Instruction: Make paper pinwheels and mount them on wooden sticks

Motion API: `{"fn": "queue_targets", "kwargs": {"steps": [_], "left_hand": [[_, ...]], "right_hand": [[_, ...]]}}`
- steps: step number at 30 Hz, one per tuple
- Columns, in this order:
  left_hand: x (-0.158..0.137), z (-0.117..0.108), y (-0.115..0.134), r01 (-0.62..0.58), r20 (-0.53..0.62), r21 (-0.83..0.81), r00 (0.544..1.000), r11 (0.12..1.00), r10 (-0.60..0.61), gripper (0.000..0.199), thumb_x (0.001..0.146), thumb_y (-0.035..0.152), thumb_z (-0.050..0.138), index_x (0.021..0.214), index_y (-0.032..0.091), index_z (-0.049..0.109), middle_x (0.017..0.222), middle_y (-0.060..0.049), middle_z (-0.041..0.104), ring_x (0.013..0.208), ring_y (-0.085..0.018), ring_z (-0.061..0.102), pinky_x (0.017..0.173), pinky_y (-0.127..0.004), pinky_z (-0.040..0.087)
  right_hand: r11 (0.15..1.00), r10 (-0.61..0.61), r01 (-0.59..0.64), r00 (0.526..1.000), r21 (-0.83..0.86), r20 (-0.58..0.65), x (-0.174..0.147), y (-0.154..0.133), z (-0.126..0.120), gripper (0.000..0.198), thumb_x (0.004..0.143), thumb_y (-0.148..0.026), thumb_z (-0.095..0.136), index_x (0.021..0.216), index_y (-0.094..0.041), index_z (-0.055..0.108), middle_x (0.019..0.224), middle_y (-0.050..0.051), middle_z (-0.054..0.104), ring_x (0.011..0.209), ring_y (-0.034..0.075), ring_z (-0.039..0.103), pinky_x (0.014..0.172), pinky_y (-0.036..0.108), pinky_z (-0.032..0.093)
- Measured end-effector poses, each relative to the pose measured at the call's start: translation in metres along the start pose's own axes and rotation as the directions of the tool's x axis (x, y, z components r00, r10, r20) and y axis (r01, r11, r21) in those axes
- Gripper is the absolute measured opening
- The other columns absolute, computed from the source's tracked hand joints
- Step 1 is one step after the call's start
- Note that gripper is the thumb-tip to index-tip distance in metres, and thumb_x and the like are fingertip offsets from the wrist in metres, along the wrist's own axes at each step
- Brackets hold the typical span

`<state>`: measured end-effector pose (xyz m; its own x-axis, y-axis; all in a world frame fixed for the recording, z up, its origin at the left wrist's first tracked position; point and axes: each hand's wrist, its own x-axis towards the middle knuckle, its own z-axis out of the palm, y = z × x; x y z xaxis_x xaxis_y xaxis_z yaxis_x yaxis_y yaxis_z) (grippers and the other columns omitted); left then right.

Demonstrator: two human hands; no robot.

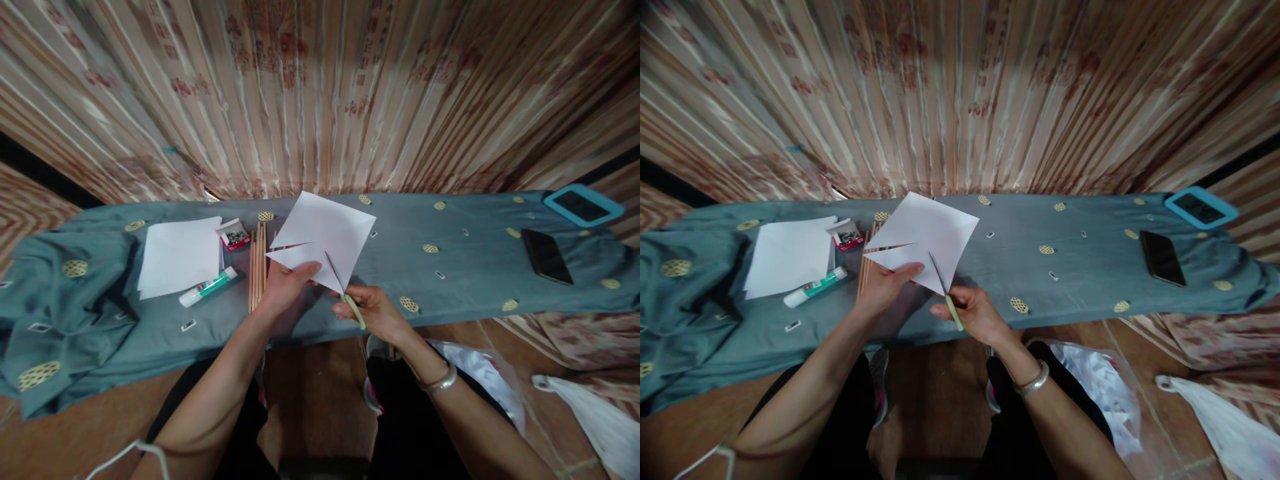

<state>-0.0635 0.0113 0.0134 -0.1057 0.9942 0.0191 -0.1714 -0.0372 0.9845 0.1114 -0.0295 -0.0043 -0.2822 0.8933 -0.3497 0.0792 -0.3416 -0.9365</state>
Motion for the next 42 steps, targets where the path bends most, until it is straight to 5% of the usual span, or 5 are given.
{"fn": "queue_targets", "kwargs": {"steps": [42], "left_hand": [[-0.002, 0.003, -0.016, 0.094, 0.089, -0.112, 0.992, 0.989, -0.084, 0.03, 0.057, 0.025, 0.077, 0.082, 0.014, 0.065, 0.061, 0.002, 0.063, 0.05, -0.012, 0.054, 0.049, -0.024, 0.047]], "right_hand": [[0.999, 0.0, 0.001, 0.999, 0.037, -0.042, 0.002, -0.001, 0.001, 0.043, 0.048, -0.051, 0.087, 0.066, -0.016, 0.068, 0.055, -0.004, 0.059, 0.053, 0.008, 0.05, 0.052, 0.023, 0.043]]}}
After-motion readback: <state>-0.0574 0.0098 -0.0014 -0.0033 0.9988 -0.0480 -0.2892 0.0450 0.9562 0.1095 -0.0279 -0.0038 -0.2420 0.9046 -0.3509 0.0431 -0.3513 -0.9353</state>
